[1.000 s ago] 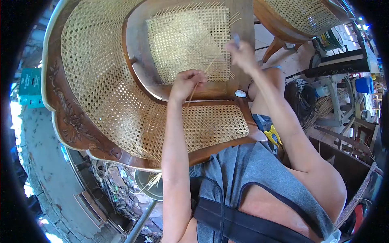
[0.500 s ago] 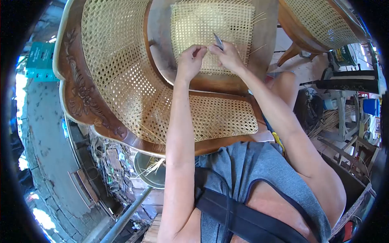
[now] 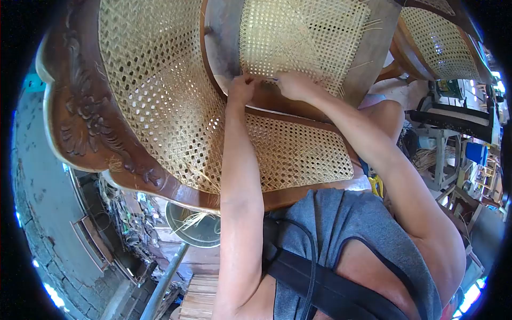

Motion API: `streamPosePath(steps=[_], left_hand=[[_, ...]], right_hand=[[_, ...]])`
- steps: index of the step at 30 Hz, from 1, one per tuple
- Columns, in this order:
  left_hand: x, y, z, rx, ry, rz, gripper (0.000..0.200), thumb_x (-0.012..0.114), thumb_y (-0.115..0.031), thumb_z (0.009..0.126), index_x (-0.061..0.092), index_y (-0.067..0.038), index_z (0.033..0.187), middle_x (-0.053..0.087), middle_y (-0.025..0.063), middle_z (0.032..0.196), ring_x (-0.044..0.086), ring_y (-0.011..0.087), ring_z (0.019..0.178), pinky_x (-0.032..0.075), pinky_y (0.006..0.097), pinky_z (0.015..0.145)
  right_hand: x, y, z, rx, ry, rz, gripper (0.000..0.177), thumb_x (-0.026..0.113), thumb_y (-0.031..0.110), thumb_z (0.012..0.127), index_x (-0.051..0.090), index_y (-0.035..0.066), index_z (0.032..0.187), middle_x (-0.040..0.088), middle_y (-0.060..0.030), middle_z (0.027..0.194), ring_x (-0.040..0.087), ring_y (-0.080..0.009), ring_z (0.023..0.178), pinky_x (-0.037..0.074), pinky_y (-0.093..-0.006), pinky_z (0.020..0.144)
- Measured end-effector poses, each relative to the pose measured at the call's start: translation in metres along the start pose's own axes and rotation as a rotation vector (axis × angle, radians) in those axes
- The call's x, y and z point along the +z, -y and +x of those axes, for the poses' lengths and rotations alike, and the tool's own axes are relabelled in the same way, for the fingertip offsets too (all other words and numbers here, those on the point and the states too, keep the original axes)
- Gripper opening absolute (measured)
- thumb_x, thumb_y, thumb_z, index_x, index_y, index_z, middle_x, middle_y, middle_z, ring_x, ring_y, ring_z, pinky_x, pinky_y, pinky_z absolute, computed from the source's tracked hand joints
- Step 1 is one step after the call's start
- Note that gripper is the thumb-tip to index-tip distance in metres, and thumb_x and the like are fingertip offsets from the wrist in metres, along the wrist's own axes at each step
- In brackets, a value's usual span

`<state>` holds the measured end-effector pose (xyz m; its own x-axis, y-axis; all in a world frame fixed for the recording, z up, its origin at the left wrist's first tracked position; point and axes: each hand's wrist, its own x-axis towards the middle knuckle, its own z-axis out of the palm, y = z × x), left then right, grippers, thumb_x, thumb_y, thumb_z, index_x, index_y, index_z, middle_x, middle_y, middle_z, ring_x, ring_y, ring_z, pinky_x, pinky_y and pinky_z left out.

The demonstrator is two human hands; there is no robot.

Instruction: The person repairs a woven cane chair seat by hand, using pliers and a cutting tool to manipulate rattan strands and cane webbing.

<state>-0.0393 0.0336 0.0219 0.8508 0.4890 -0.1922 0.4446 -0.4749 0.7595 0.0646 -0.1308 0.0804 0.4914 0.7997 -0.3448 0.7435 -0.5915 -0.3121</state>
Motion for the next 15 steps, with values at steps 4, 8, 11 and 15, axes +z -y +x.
streamPosePath(steps=[4, 8, 11, 15], left_hand=[[0.005, 0.002, -0.006, -0.247, 0.134, -0.157, 0.024, 0.070, -0.024, 0.080, 0.073, -0.006, 0.095, 0.071, 0.0162, 0.087, 0.068, 0.0298, 0.081, 0.052, 0.0383, 0.077], [0.020, 0.023, 0.006, -0.066, 0.003, -0.052, 0.026, 0.069, -0.027, 0.079, 0.073, -0.005, 0.092, 0.070, 0.0188, 0.089, 0.066, 0.0351, 0.087, 0.051, 0.0412, 0.082], [0.008, 0.012, 0.004, -0.080, 0.017, -0.051, 0.027, 0.069, -0.028, 0.079, 0.073, -0.005, 0.092, 0.069, 0.0195, 0.093, 0.066, 0.0351, 0.091, 0.051, 0.0420, 0.085], [0.017, 0.021, 0.011, -0.149, 0.078, 0.000, 0.029, 0.069, -0.030, 0.078, 0.073, -0.006, 0.092, 0.069, 0.0198, 0.093, 0.066, 0.0346, 0.092, 0.051, 0.0419, 0.086]], right_hand=[[-0.010, 0.013, 0.011, 0.009, 0.045, -0.197, 0.023, 0.049, 0.007, 0.086, 0.068, -0.003, 0.095, 0.069, -0.0213, 0.092, 0.069, -0.0354, 0.086, 0.055, -0.0455, 0.072], [-0.012, 0.015, 0.029, -0.114, 0.001, -0.322, 0.023, 0.048, 0.007, 0.086, 0.070, 0.000, 0.089, 0.070, -0.0202, 0.094, 0.068, -0.0341, 0.089, 0.055, -0.0441, 0.076], [-0.015, 0.022, 0.035, -0.124, 0.042, -0.370, 0.024, 0.047, 0.008, 0.088, 0.070, 0.001, 0.090, 0.069, -0.0206, 0.095, 0.068, -0.0333, 0.091, 0.054, -0.0433, 0.077], [-0.002, 0.032, 0.050, -0.069, 0.067, -0.445, 0.024, 0.050, 0.010, 0.086, 0.072, 0.003, 0.093, 0.071, -0.0156, 0.097, 0.069, -0.0302, 0.092, 0.056, -0.0423, 0.077]])
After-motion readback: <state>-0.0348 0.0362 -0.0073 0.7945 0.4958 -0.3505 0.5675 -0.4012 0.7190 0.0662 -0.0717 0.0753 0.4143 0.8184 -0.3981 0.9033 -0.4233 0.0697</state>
